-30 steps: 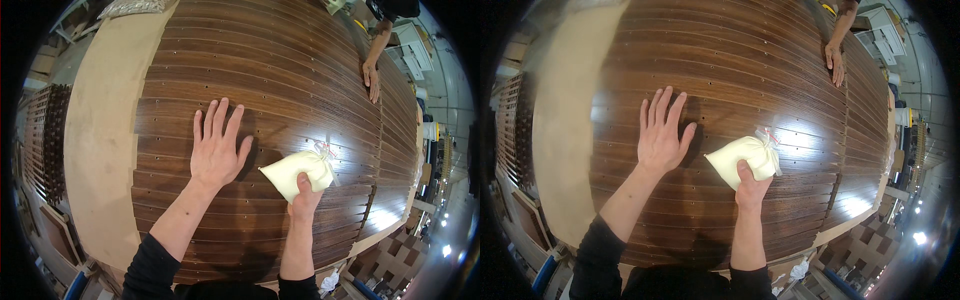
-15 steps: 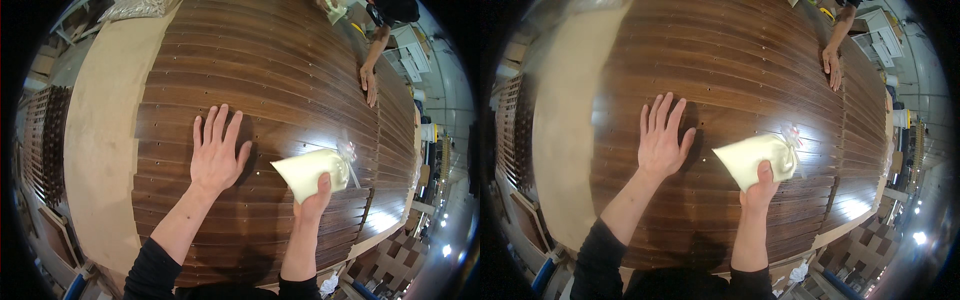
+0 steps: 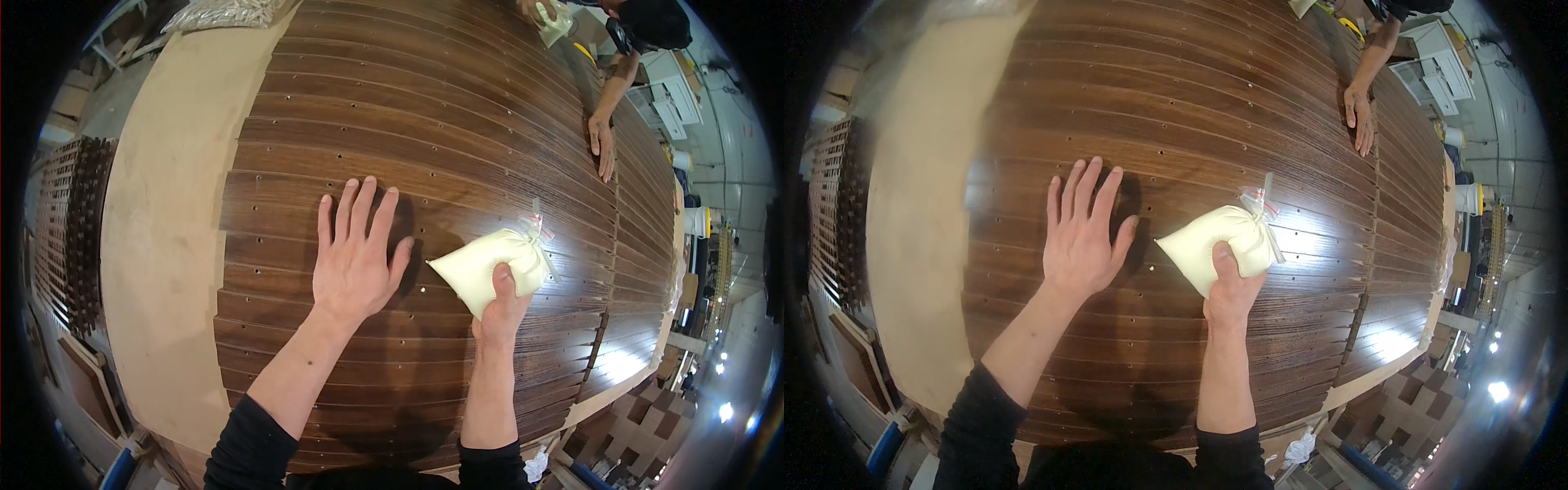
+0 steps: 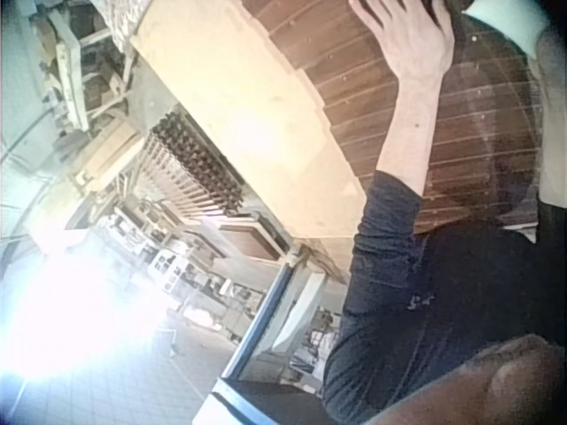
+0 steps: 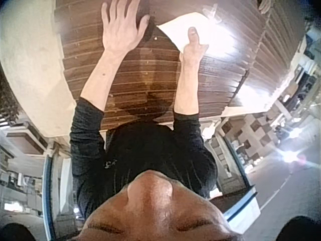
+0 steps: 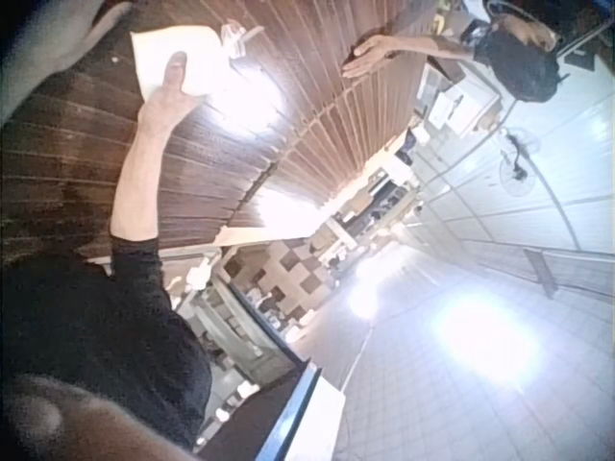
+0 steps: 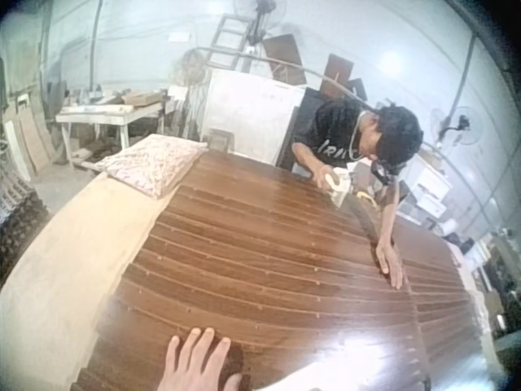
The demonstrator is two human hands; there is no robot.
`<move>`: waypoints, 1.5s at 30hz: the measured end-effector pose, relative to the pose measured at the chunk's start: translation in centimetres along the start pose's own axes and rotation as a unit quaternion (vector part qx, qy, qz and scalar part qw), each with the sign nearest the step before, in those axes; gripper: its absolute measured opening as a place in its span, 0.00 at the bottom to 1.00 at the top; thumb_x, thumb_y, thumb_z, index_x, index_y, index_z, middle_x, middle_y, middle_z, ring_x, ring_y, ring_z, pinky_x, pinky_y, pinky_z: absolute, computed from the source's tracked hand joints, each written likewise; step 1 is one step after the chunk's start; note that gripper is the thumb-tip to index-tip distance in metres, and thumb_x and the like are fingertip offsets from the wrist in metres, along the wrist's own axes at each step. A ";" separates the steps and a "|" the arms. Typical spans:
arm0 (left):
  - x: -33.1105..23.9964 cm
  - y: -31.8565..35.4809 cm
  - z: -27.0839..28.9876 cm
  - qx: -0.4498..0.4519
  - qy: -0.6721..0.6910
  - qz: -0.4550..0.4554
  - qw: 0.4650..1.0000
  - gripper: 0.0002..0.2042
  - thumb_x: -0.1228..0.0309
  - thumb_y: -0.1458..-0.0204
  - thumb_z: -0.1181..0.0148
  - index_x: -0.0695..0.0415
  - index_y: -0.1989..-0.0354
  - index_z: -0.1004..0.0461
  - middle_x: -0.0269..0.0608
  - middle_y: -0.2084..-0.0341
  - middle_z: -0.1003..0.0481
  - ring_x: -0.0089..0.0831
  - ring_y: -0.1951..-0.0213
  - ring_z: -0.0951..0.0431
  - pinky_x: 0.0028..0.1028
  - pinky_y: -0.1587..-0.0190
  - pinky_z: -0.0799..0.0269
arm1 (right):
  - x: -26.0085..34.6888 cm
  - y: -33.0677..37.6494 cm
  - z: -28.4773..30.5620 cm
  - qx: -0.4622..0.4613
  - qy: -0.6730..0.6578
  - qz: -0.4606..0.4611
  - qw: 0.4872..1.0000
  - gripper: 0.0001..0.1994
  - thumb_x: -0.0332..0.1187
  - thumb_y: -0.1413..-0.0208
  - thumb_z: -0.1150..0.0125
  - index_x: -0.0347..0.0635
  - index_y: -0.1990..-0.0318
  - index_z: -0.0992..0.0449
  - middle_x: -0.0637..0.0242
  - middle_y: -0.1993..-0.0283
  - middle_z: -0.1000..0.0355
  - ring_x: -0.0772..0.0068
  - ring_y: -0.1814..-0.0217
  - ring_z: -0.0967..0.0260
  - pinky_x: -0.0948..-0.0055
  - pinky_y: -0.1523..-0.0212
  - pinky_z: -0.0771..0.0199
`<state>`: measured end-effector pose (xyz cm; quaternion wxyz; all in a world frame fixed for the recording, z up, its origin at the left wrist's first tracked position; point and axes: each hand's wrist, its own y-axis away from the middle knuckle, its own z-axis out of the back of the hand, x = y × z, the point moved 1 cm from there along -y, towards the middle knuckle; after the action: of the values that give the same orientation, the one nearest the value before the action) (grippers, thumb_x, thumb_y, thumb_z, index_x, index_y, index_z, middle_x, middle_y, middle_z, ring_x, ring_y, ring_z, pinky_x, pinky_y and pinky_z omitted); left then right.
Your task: Two people arrange wooden slats on a table and apply glue from plastic bags into the pre-drilled holes.
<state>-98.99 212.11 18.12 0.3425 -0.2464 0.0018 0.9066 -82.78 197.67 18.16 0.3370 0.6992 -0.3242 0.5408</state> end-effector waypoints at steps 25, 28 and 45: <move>0.1 0.0 0.1 0.012 0.005 0.008 1.000 0.32 0.58 0.37 0.40 0.54 0.26 0.39 0.52 0.28 0.41 0.50 0.24 0.46 0.56 0.22 0.56 | 1.4 0.8 -0.4 -0.060 0.049 0.015 0.997 0.29 0.28 0.43 0.27 0.34 0.35 0.31 0.62 0.44 0.26 0.69 0.45 0.26 0.68 0.41 0.25; 0.0 -0.1 0.1 0.009 0.010 0.003 1.000 0.32 0.58 0.37 0.40 0.55 0.26 0.39 0.52 0.28 0.41 0.50 0.24 0.46 0.56 0.22 0.56 | 1.8 -0.6 -0.8 -0.006 -0.055 0.025 0.998 0.29 0.29 0.41 0.29 0.35 0.34 0.33 0.62 0.43 0.26 0.68 0.43 0.26 0.67 0.41 0.25; 0.2 0.1 0.0 0.004 0.021 0.003 1.000 0.32 0.61 0.39 0.39 0.56 0.27 0.39 0.53 0.28 0.41 0.51 0.24 0.45 0.57 0.23 0.55 | 0.1 -3.4 -2.9 -0.017 0.021 -0.011 1.000 0.22 0.23 0.39 0.34 0.34 0.37 0.28 0.64 0.44 0.25 0.71 0.44 0.27 0.68 0.40 0.26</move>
<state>-99.14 212.17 18.06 0.3406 -0.2642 0.0138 0.9022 -81.56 201.95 18.39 0.3614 0.6853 -0.3190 0.5459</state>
